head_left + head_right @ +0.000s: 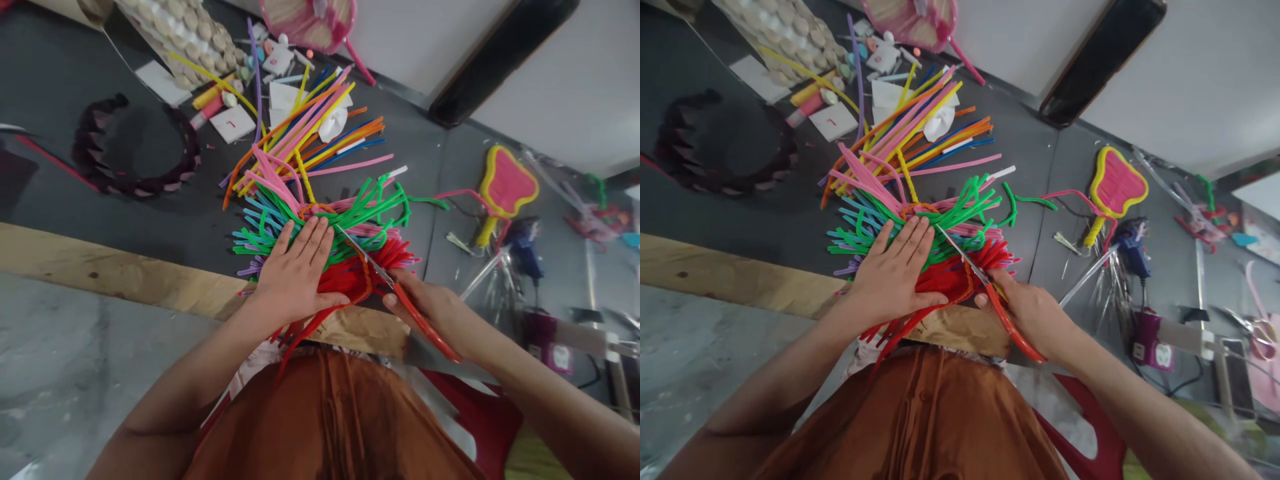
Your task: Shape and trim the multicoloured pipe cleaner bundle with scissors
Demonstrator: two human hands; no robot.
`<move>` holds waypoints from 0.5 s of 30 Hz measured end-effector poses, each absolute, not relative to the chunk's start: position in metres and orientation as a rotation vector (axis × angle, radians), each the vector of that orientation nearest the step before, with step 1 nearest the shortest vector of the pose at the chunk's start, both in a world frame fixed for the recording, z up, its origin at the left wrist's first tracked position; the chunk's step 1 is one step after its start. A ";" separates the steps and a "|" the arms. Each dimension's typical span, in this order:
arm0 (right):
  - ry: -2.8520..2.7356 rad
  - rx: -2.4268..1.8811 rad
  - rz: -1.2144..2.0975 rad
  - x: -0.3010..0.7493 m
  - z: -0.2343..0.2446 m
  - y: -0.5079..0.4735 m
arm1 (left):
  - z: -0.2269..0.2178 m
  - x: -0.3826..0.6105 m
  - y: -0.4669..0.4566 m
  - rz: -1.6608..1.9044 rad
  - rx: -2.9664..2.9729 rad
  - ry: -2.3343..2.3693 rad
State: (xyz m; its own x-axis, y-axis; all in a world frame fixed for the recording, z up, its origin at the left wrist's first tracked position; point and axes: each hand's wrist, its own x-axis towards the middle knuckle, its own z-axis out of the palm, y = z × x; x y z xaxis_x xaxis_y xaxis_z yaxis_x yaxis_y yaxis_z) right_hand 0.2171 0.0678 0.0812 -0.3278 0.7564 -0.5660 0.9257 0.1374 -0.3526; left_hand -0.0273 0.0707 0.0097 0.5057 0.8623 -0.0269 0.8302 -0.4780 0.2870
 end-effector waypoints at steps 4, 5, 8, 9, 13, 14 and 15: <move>2.177 1.631 -1.023 0.214 0.078 0.069 | 0.009 -0.028 0.071 0.172 2.492 1.431; 2.179 1.631 -1.007 0.214 0.077 0.069 | 0.009 -0.028 0.071 0.168 2.493 1.431; 2.146 1.625 -0.919 0.211 0.076 0.069 | 0.009 -0.028 0.071 0.163 2.491 1.425; 2.134 1.613 -0.876 0.211 0.075 0.069 | 0.009 -0.028 0.071 0.162 2.489 1.424; 2.157 1.524 -0.616 0.212 0.069 0.066 | 0.009 -0.028 0.071 0.169 2.483 1.424; 2.171 1.502 -0.543 0.212 0.067 0.065 | 0.009 -0.028 0.071 0.177 2.485 1.423; 2.181 1.482 -0.480 0.213 0.065 0.064 | 0.009 -0.027 0.071 0.184 2.488 1.420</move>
